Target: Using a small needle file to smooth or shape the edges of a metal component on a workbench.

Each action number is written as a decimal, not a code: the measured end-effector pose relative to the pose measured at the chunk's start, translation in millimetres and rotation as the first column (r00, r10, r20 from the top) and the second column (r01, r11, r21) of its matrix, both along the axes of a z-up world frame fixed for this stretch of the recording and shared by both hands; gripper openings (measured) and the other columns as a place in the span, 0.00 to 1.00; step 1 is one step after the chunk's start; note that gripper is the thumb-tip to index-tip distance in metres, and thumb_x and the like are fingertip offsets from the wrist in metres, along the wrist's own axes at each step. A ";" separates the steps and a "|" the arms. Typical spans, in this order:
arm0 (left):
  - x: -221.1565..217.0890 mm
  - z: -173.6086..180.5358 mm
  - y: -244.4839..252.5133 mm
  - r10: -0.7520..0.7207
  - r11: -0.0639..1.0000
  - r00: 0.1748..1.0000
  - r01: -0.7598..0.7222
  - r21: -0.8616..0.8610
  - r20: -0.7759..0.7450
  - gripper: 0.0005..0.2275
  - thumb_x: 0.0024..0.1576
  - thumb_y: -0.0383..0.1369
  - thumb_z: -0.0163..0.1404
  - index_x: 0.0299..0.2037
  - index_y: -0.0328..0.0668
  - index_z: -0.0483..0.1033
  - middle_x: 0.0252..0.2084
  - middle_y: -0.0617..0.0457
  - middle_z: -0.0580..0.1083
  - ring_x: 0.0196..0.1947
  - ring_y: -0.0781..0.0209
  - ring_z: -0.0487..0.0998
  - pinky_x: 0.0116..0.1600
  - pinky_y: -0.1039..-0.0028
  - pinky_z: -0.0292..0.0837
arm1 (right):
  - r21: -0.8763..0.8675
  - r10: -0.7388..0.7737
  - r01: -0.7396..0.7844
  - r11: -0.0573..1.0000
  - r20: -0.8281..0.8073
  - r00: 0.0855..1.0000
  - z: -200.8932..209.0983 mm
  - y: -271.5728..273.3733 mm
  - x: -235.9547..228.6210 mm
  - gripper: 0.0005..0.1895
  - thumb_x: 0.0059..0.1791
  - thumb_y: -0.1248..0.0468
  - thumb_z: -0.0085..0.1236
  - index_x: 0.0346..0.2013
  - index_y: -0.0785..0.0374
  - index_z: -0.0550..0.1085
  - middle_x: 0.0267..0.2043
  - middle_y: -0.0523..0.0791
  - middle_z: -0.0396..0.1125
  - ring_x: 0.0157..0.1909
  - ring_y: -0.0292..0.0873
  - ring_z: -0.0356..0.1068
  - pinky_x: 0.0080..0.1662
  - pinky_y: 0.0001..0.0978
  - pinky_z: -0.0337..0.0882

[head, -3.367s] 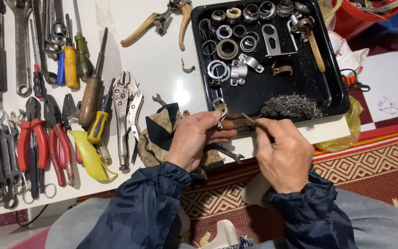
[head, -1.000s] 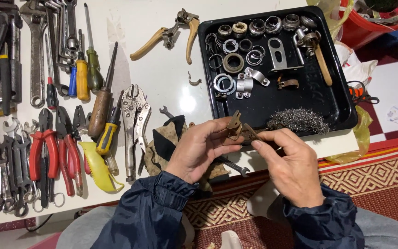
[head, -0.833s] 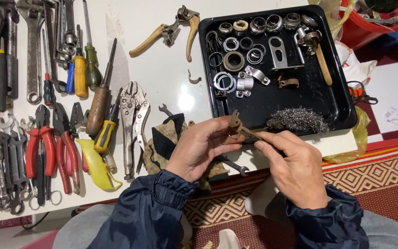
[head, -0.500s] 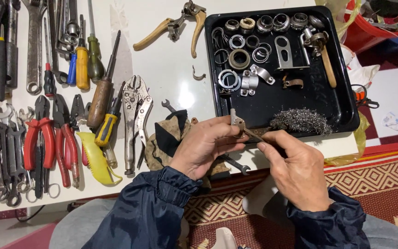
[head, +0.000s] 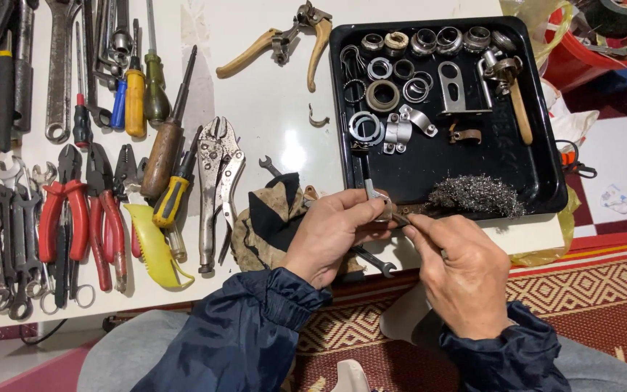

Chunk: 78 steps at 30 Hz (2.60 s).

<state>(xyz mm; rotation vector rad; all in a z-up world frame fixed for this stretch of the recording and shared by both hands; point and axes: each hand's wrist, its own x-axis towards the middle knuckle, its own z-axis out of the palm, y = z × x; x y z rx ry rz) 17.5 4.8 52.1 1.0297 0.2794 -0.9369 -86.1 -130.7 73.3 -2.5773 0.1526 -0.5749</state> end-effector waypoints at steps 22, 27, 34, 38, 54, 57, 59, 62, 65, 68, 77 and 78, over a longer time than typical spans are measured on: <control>-7.9 -10.4 -4.9 -0.033 0.986 0.995 0.018 0.165 0.092 0.08 0.58 0.24 0.53 0.44 0.31 0.83 0.38 0.46 0.81 0.35 0.61 0.80 0.44 0.75 0.76 | -0.260 -0.111 0.125 0.958 0.068 0.992 -7.4 10.9 5.7 0.01 0.49 0.66 0.64 0.34 0.57 0.80 0.28 0.41 0.69 0.30 0.46 0.67 0.33 0.37 0.64; -14.0 -29.0 -3.3 0.023 0.998 0.984 -0.032 0.046 0.179 0.17 0.57 0.28 0.55 0.55 0.22 0.76 0.42 0.37 0.80 0.44 0.55 0.80 0.49 0.62 0.79 | -0.141 -0.128 0.135 0.981 0.056 0.990 -4.4 10.0 15.3 0.02 0.48 0.65 0.66 0.31 0.56 0.82 0.22 0.39 0.69 0.31 0.40 0.73 0.35 0.29 0.74; -10.6 -26.2 0.5 0.024 0.999 0.987 -0.029 0.032 0.157 0.18 0.57 0.27 0.55 0.56 0.21 0.75 0.44 0.37 0.80 0.45 0.54 0.81 0.49 0.64 0.80 | -0.156 -0.021 0.020 0.988 -0.003 1.000 5.9 7.0 1.6 0.06 0.52 0.68 0.58 0.36 0.58 0.83 0.25 0.42 0.70 0.32 0.41 0.72 0.37 0.28 0.74; -8.7 -21.7 -1.0 0.019 1.000 0.988 -0.022 0.015 0.151 0.18 0.58 0.27 0.53 0.56 0.20 0.75 0.44 0.35 0.79 0.44 0.51 0.82 0.48 0.63 0.80 | -0.224 -0.055 0.052 0.973 -0.007 0.998 7.1 8.1 4.5 0.06 0.51 0.68 0.58 0.35 0.59 0.82 0.24 0.41 0.68 0.32 0.41 0.72 0.35 0.27 0.73; -11.1 -26.2 -1.6 -0.020 0.999 0.983 0.011 0.048 0.183 0.18 0.59 0.28 0.54 0.57 0.23 0.76 0.45 0.36 0.80 0.48 0.52 0.81 0.52 0.62 0.78 | -0.208 -0.098 0.101 0.973 0.024 0.995 -11.3 7.5 6.7 0.05 0.51 0.66 0.58 0.36 0.57 0.81 0.25 0.40 0.68 0.34 0.41 0.73 0.36 0.29 0.74; -9.1 -4.3 0.0 -0.103 0.985 0.987 0.084 0.154 0.122 0.09 0.58 0.24 0.51 0.46 0.33 0.83 0.39 0.48 0.82 0.38 0.61 0.80 0.49 0.76 0.76 | -0.352 -0.081 0.110 0.930 0.098 0.992 -6.2 13.3 0.2 0.06 0.47 0.72 0.62 0.37 0.61 0.80 0.28 0.42 0.68 0.29 0.45 0.65 0.30 0.36 0.64; -7.3 -0.1 0.0 -0.094 0.989 0.990 0.080 0.126 0.108 0.08 0.59 0.24 0.51 0.44 0.31 0.82 0.38 0.45 0.81 0.37 0.59 0.80 0.47 0.75 0.76 | -0.386 -0.089 0.122 0.915 0.101 0.991 -5.6 12.6 1.2 0.07 0.46 0.71 0.62 0.38 0.60 0.81 0.28 0.42 0.68 0.29 0.45 0.63 0.29 0.36 0.63; -7.7 1.8 0.5 -0.074 0.995 0.994 0.067 0.080 0.082 0.07 0.58 0.23 0.51 0.41 0.27 0.81 0.37 0.42 0.80 0.34 0.56 0.80 0.43 0.73 0.78 | -0.430 -0.110 0.139 0.892 0.093 0.990 -6.9 10.9 0.1 0.12 0.42 0.70 0.61 0.39 0.57 0.81 0.29 0.41 0.68 0.30 0.47 0.62 0.30 0.38 0.62; -7.3 1.5 -1.0 -0.064 0.993 0.995 0.056 0.101 0.081 0.08 0.57 0.23 0.52 0.42 0.26 0.82 0.36 0.42 0.81 0.32 0.56 0.80 0.41 0.73 0.78 | -0.463 -0.120 0.149 0.874 0.091 0.989 -10.6 9.0 1.8 0.14 0.40 0.70 0.60 0.39 0.55 0.81 0.29 0.40 0.66 0.31 0.47 0.62 0.31 0.39 0.62; -13.4 6.1 -4.4 -0.141 0.969 0.979 0.105 0.226 0.150 0.10 0.54 0.26 0.55 0.44 0.34 0.85 0.39 0.49 0.82 0.35 0.63 0.78 0.43 0.77 0.74 | -0.504 -0.118 0.140 0.852 0.075 0.990 -21.9 2.9 6.1 0.12 0.39 0.68 0.59 0.36 0.54 0.81 0.28 0.40 0.66 0.32 0.47 0.63 0.31 0.39 0.62; -3.3 11.6 0.8 -0.127 0.988 0.990 0.121 0.092 0.066 0.08 0.62 0.26 0.49 0.37 0.26 0.79 0.33 0.39 0.78 0.30 0.52 0.80 0.34 0.68 0.78 | -0.308 -0.164 0.173 0.936 0.055 0.985 -9.7 -4.8 -4.2 0.04 0.51 0.66 0.62 0.40 0.59 0.80 0.34 0.43 0.72 0.35 0.48 0.68 0.37 0.39 0.67; -2.3 15.8 0.5 -0.137 0.985 0.990 0.131 0.110 0.042 0.09 0.63 0.26 0.48 0.37 0.24 0.78 0.35 0.38 0.78 0.32 0.50 0.80 0.35 0.67 0.79 | -0.257 -0.132 0.145 0.955 0.068 0.989 -2.2 -3.0 -2.9 0.02 0.51 0.68 0.61 0.38 0.61 0.79 0.35 0.44 0.74 0.35 0.47 0.70 0.38 0.38 0.68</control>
